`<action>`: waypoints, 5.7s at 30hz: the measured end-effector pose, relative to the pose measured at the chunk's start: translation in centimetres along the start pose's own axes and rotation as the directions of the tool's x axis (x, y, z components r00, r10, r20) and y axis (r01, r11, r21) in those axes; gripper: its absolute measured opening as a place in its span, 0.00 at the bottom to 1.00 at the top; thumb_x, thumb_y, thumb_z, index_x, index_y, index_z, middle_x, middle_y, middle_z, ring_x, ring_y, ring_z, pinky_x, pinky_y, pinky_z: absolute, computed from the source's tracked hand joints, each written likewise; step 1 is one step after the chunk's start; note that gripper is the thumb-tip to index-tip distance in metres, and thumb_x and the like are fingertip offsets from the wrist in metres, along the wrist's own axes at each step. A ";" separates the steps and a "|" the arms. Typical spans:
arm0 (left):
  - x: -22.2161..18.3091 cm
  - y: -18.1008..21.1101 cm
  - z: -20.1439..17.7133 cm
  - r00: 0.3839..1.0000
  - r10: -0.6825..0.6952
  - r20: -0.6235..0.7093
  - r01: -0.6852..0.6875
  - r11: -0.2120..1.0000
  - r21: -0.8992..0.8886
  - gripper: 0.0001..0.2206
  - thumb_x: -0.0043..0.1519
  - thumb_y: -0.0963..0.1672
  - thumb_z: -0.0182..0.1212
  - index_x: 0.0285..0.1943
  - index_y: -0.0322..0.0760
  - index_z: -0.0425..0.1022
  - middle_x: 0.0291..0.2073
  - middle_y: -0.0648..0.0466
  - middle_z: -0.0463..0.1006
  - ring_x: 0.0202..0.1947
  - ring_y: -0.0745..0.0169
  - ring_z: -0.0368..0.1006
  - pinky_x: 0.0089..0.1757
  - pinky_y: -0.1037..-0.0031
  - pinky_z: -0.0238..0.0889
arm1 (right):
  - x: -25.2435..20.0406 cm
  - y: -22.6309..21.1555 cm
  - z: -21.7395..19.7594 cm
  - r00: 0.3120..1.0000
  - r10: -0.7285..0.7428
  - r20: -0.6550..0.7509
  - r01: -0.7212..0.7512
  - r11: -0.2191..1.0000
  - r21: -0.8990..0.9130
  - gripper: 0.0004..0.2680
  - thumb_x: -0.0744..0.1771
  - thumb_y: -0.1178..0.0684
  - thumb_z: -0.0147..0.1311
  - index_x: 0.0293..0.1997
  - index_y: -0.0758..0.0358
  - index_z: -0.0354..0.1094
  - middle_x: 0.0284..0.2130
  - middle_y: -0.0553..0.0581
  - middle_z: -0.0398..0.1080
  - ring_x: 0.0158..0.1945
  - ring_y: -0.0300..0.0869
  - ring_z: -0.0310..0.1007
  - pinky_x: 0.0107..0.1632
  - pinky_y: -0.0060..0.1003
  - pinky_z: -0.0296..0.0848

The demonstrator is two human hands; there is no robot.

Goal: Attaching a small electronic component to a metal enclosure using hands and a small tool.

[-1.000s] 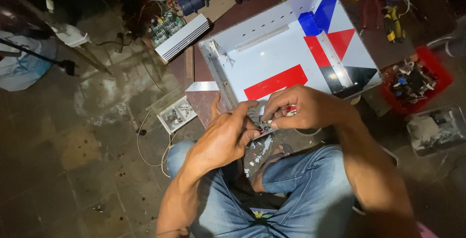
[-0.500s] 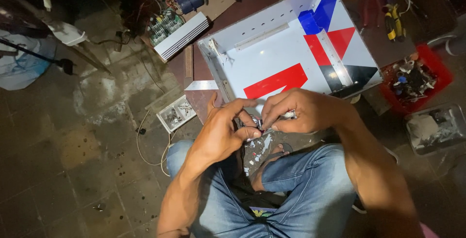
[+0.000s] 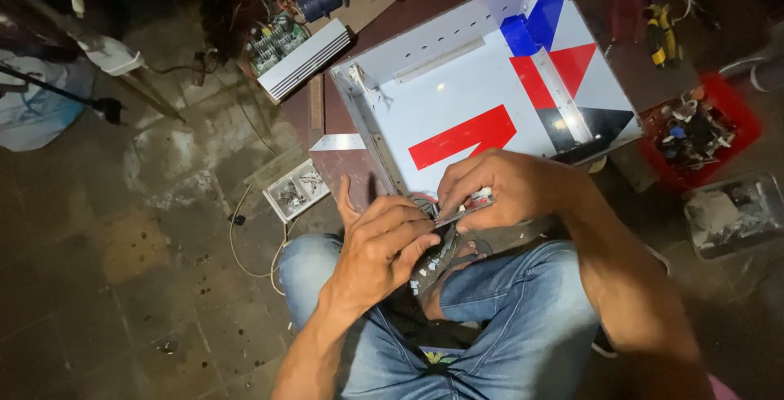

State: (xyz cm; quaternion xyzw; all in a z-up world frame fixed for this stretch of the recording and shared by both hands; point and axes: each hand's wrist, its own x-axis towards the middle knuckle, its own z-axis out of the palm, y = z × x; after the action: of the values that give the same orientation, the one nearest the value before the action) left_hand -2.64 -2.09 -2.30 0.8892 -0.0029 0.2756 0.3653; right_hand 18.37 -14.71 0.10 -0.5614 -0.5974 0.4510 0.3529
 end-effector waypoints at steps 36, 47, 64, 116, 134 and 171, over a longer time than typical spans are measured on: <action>-1.8 0.0 2.1 0.990 -0.073 -0.122 0.076 0.997 0.025 0.07 0.62 0.45 0.63 0.41 0.37 0.79 0.31 0.54 0.80 0.49 0.52 0.75 0.63 0.37 0.20 | 0.4 -1.6 0.2 0.998 0.068 0.005 -0.068 0.996 -0.053 0.07 0.60 0.61 0.63 0.39 0.66 0.80 0.31 0.64 0.78 0.33 0.50 0.77 0.42 0.45 0.76; 0.0 0.4 1.0 0.968 0.064 -0.241 -0.080 0.995 -0.059 0.09 0.62 0.46 0.65 0.41 0.35 0.80 0.34 0.51 0.80 0.42 0.49 0.76 0.57 0.50 0.56 | 0.2 -2.3 -0.6 0.958 0.263 -0.111 -0.269 0.962 -0.041 0.07 0.64 0.56 0.59 0.42 0.67 0.77 0.32 0.65 0.77 0.36 0.53 0.79 0.42 0.48 0.75; 0.5 -2.0 0.2 0.987 0.068 -0.145 -0.071 0.997 -0.021 0.12 0.60 0.45 0.66 0.24 0.41 0.72 0.33 0.55 0.74 0.42 0.51 0.66 0.58 0.47 0.43 | 0.1 -0.7 -0.1 0.997 0.024 -0.073 -0.032 0.994 -0.101 0.04 0.64 0.59 0.56 0.35 0.62 0.78 0.28 0.59 0.76 0.28 0.46 0.74 0.35 0.40 0.72; 0.7 -3.2 -0.9 0.992 0.074 0.106 -0.057 0.986 -0.157 0.11 0.64 0.48 0.58 0.48 0.38 0.76 0.28 0.54 0.76 0.42 0.51 0.67 0.61 0.36 0.28 | 0.1 -0.9 0.0 0.980 0.143 -0.138 -0.157 0.983 -0.096 0.08 0.61 0.54 0.67 0.37 0.63 0.76 0.28 0.56 0.72 0.30 0.44 0.71 0.35 0.40 0.71; 4.5 -3.2 -2.2 0.958 0.167 0.234 -0.155 0.986 -0.066 0.05 0.58 0.41 0.67 0.30 0.37 0.78 0.27 0.53 0.77 0.33 0.54 0.74 0.53 0.50 0.58 | -0.9 1.6 0.3 0.800 0.292 -0.524 -0.231 0.956 0.180 0.10 0.63 0.59 0.63 0.47 0.69 0.71 0.30 0.60 0.73 0.34 0.40 0.73 0.43 0.38 0.75; 2.1 -2.7 2.0 0.981 0.013 -0.193 -0.043 0.987 -0.152 0.27 0.45 0.47 0.79 0.50 0.32 0.74 0.30 0.53 0.81 0.34 0.52 0.75 0.47 0.64 0.56 | -1.0 -4.2 5.8 0.667 0.257 -0.699 -0.275 0.957 0.089 0.06 0.64 0.59 0.59 0.42 0.67 0.75 0.24 0.63 0.76 0.26 0.42 0.77 0.32 0.36 0.77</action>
State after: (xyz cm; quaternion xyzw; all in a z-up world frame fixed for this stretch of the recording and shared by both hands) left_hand 0.63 -1.02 -4.18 0.8272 -0.0016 0.3640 0.4281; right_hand 11.62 -16.40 2.14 -0.7757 -0.3346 0.2421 0.4772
